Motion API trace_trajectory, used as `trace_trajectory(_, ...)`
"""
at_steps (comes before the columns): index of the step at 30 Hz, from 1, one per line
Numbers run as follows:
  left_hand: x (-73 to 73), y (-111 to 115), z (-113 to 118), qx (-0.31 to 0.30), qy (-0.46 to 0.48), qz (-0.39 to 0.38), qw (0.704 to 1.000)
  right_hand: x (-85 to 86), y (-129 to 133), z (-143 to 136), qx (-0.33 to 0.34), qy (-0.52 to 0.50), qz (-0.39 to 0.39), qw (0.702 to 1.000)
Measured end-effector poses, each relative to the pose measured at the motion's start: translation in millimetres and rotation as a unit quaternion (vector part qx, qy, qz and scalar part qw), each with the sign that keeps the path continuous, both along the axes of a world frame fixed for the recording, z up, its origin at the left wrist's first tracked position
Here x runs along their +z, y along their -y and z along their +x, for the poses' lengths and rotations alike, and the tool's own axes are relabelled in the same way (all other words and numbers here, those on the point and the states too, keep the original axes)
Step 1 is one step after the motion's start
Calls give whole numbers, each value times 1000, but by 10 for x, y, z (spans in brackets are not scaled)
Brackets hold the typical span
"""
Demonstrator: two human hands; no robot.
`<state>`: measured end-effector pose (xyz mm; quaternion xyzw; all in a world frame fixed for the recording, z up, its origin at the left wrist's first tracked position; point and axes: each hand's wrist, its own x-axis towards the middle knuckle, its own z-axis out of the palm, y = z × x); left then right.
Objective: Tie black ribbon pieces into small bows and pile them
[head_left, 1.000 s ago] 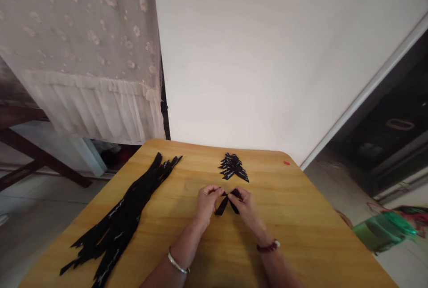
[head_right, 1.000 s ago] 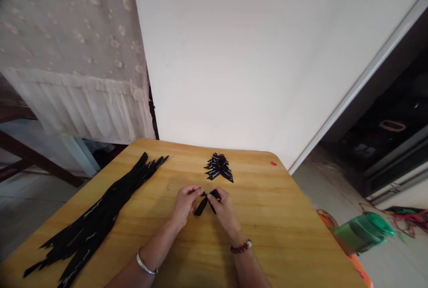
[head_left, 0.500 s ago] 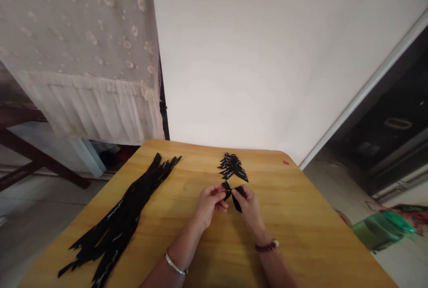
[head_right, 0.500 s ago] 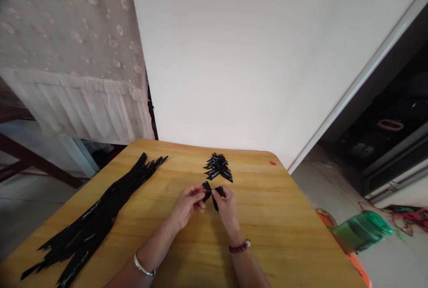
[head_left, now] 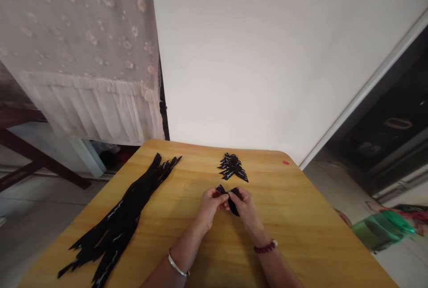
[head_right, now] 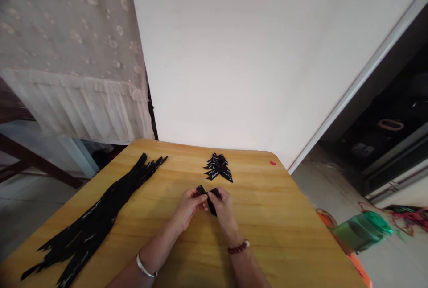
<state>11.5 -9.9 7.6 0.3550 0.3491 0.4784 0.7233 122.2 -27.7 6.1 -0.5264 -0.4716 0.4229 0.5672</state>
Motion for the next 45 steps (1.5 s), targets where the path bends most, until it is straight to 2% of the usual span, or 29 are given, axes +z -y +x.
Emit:
trace_trajectory(6, -14, -13, -5, 17, -13, 8, 1000, 58, 14, -17, 39, -20, -11, 999)
trace_trajectory(21, -11, -24, -34, -22, -60, 1, 998, 73, 10, 7, -38, 29, 8, 999)
trace_trajectory(24, -4, -34, -48, -11, -57, -7, 998, 49, 6, 24, -46, 7, -14, 999)
trace_trajectory(29, 22, -60, -84, 28, -20, -21, 999, 52, 16, 28, 12, -30, -74, 997)
trace_trajectory(35, 38, -67, -100, 51, -35, -15, 998, 73, 15, 3, 104, 6, -8, 995)
trace_trajectory(40, 55, -60, -97, 51, -41, -20, 998, 29, -4, 10, 104, 23, -19, 994)
trace_trajectory(45, 49, -82, -115, 70, -7, -47, 996, 60, 13, 28, 149, 41, -25, 988)
